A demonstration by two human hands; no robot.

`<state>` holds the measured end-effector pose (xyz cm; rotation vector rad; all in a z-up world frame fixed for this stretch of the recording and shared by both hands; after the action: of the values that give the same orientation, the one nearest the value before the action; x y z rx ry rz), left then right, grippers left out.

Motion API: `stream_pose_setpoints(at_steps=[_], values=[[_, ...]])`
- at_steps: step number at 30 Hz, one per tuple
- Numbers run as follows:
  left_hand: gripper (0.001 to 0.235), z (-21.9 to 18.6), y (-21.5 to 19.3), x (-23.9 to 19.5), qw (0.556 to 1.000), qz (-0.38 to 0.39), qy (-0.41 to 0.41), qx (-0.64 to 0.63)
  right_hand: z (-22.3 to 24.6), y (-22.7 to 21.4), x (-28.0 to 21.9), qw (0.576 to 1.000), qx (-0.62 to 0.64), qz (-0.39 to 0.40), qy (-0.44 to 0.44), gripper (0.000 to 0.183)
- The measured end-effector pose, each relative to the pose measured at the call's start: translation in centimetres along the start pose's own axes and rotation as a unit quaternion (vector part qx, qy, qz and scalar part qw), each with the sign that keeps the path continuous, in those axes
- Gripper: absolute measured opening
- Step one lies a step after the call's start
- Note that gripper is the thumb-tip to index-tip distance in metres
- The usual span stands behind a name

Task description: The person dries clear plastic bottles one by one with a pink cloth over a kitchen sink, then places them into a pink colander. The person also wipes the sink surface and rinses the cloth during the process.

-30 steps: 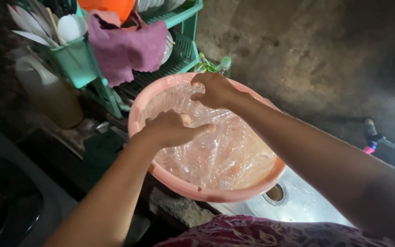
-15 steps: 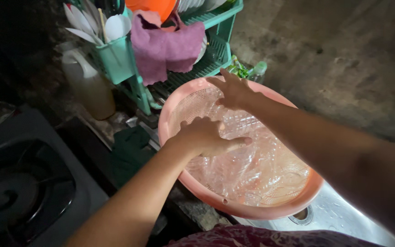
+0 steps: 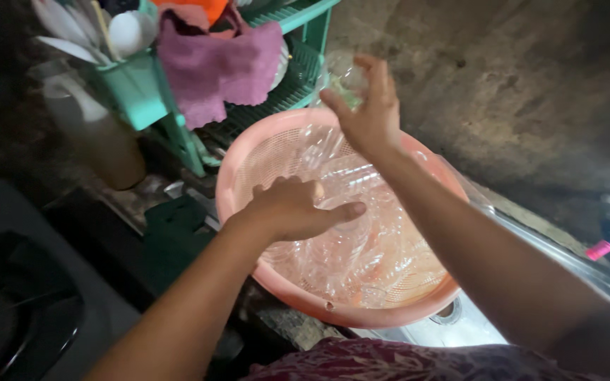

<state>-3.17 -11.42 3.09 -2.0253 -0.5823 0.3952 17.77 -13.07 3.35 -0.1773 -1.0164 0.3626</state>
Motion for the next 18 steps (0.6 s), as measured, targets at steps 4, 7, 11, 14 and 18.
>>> stream_pose_setpoints(at_steps=[4, 7, 11, 14, 18], values=[[0.115, 0.3, -0.6, 0.5, 1.0, 0.015, -0.01, -0.014, 1.9, -0.6, -3.9, 0.992, 0.069, 0.041, 0.102, 0.072], [0.11, 1.0, -0.6, 1.4, 0.999, 0.03, 0.018, -0.014, 2.5, -1.0, -5.0, 0.994, 0.06, 0.039, 0.085, 0.071], [0.08, 3.1, -2.0, 4.0, 0.993, 0.083, 0.088, 0.005, 2.9, -1.5, -5.4, 0.994, 0.055, 0.038, 0.087, 0.07], [0.039, 5.9, -5.3, 9.1, 0.982, 0.096, 0.042, -0.159, 3.2, -1.8, -5.6, 0.994, 0.066, 0.036, 0.079, 0.068], [0.031, 7.2, -5.6, 18.1, 0.99, -0.093, 0.059, -0.086, 3.8, -2.3, -6.1, 0.996, 0.04, 0.04, 0.07, 0.067]])
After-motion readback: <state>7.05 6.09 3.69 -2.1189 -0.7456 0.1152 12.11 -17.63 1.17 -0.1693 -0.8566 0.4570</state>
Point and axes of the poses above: each hand's wrist, its own x-axis towards the middle knuckle, its own y-axis out of the palm, z = x × y, the point moved 1 cm from there along x, towards the middle knuckle, and after that the axes turned 12 degrees about -z, right-handed, at the moved point
